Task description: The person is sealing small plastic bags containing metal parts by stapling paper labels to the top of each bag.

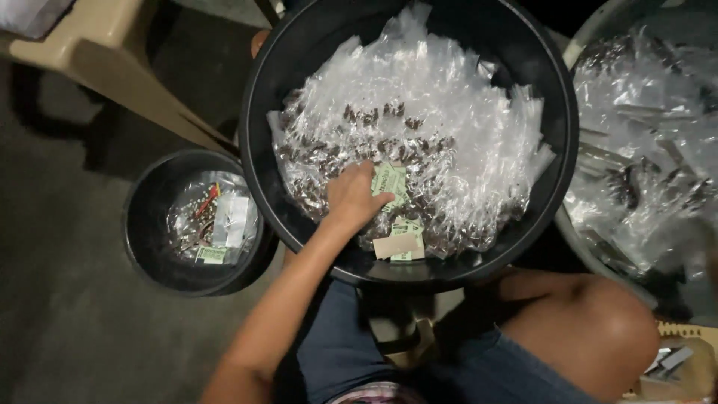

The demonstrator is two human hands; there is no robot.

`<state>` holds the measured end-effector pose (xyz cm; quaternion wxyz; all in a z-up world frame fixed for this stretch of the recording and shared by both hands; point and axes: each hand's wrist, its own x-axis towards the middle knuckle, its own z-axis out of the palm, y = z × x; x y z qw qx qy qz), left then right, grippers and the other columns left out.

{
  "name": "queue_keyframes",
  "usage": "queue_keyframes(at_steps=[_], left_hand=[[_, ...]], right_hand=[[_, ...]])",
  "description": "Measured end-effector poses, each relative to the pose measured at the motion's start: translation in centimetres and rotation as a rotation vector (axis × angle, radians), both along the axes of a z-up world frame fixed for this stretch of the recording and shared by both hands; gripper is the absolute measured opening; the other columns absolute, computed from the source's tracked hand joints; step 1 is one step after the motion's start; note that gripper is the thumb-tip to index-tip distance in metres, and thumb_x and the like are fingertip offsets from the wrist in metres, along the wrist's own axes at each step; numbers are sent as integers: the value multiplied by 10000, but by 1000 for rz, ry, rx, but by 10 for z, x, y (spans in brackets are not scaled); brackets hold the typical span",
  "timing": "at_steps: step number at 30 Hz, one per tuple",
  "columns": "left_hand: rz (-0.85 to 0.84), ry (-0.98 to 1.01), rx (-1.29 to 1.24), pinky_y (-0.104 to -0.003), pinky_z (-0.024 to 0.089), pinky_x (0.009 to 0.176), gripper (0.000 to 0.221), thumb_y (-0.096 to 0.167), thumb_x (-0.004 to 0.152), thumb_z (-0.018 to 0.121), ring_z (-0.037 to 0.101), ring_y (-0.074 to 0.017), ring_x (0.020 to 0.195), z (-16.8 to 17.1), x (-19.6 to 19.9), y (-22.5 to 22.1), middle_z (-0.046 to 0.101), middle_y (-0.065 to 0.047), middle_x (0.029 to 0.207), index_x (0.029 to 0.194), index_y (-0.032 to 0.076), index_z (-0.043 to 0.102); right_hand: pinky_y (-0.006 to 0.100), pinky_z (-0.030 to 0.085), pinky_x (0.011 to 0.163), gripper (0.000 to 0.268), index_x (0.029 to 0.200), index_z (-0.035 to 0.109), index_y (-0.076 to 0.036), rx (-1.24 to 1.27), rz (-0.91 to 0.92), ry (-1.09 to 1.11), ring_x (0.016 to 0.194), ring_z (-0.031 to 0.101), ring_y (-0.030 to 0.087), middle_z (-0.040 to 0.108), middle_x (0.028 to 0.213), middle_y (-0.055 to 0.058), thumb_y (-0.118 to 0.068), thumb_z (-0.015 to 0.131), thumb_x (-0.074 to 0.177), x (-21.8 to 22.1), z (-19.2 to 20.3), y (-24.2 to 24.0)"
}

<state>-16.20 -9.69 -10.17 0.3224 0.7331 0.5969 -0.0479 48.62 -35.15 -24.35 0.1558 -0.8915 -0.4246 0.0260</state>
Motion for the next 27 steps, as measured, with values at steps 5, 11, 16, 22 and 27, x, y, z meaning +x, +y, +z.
queue_keyframes(at_steps=[5, 11, 16, 22, 27], left_hand=[[16, -100, 55, -453, 520, 861, 227, 285, 955, 730, 684, -215, 809, 6, 3, 2, 720, -32, 899, 1102, 125, 664], [283, -531, -124, -462, 543, 991, 591, 354, 895, 695, 660, -320, 1219, 35, -1, 13, 665, -148, 1362, 1407, 78, 590], [423, -1073, -148, -210, 648, 671, 280, 82, 830, 810, 745, -155, 824, 117, 75, -14, 781, -78, 1003, 1093, 82, 714], [126, -1430, -204, -299, 609, 823, 444, 214, 731, 930, 673, -149, 896, 77, 121, -19, 711, -135, 969, 1020, -10, 679], [19, -616, 231, -453, 561, 829, 366, 495, 843, 750, 742, -317, 967, 2, 130, 0, 750, -97, 930, 1002, 165, 757]], right_hand=[[511, 522, 839, 695, 1402, 607, 205, -12, -118, -102, 1017, 674, 536, 691, 1202, 396, -449, 754, 1219, -2, 12, -15], [216, 577, 940, 524, 1374, 655, -277, 397, -253, 852, 1088, 699, 31, 701, 1253, -136, -552, 657, 928, -211, 214, 74], [327, 479, 866, 235, 1078, 714, -213, 221, -76, 672, 928, 642, 141, 723, 1018, -9, -261, 789, 860, -397, 338, 127], [340, 590, 798, 345, 981, 689, -33, 761, 54, 954, 811, 691, 165, 721, 951, 108, -95, 937, 749, -370, 236, 142], [279, 590, 754, 296, 972, 722, -51, 864, -96, 818, 757, 693, 115, 707, 886, 50, -69, 931, 763, -334, 235, 136]])
